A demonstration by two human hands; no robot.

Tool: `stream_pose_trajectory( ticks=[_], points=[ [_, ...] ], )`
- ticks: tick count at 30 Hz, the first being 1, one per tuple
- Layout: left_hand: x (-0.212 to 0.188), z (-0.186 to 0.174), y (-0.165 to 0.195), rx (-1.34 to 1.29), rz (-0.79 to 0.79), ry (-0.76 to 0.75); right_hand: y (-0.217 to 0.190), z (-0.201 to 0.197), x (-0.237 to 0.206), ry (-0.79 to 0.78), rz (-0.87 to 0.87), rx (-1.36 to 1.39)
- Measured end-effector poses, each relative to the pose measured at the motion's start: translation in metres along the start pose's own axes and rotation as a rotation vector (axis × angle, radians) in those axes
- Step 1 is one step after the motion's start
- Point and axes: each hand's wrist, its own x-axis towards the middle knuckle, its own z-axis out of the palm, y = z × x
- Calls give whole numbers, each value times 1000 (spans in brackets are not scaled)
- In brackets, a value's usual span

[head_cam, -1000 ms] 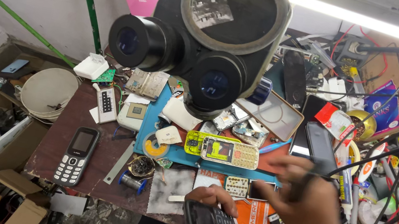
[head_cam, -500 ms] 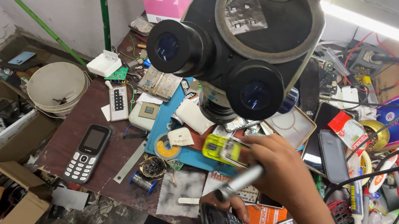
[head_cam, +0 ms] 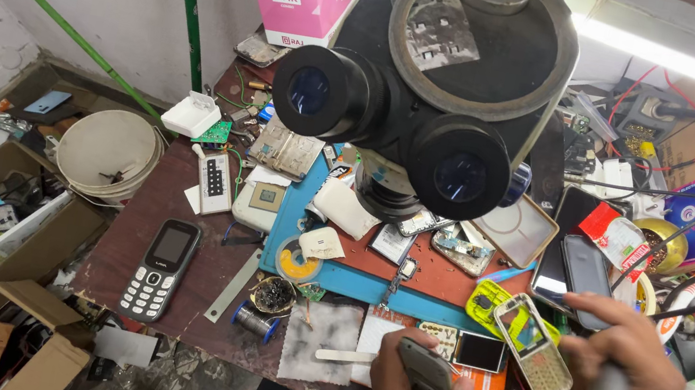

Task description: The person holds a small feature phone at a cluttered repair workbench, opens its back cover and removes the battery. They use a soldering iron on the phone's internal board, work on it with tweezers, then peel and handle a piece of tape.

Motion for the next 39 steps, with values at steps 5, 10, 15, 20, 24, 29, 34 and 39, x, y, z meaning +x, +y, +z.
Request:
stream_pose_trajectory(
  ticks=[5, 10, 15, 20, 24, 29, 34, 39],
  points=[
    [4, 5, 5, -460, 230, 197, -14, 40, 4, 176, 429, 565],
    [5, 7, 2, -570, 257, 230, -54, 96, 5, -76, 615, 560],
    [4, 4, -6, -629, 287, 192, -87, 112, 8, -216, 731, 618],
    [6, 4, -7, -591, 323, 222, -91, 111, 18, -252, 674, 439],
    [9, 8, -7, -699, 309, 258, -90, 117, 21, -306, 676, 575],
    [5, 0, -5, -471, 267, 187, -76, 111, 11, -259, 707, 611],
    [7, 5, 6, -211, -11, 175, -32, 63, -23, -10, 718, 854],
    [21, 12, 26, -49, 9, 49, 14, 20, -62, 149, 691, 1082]
  ],
)
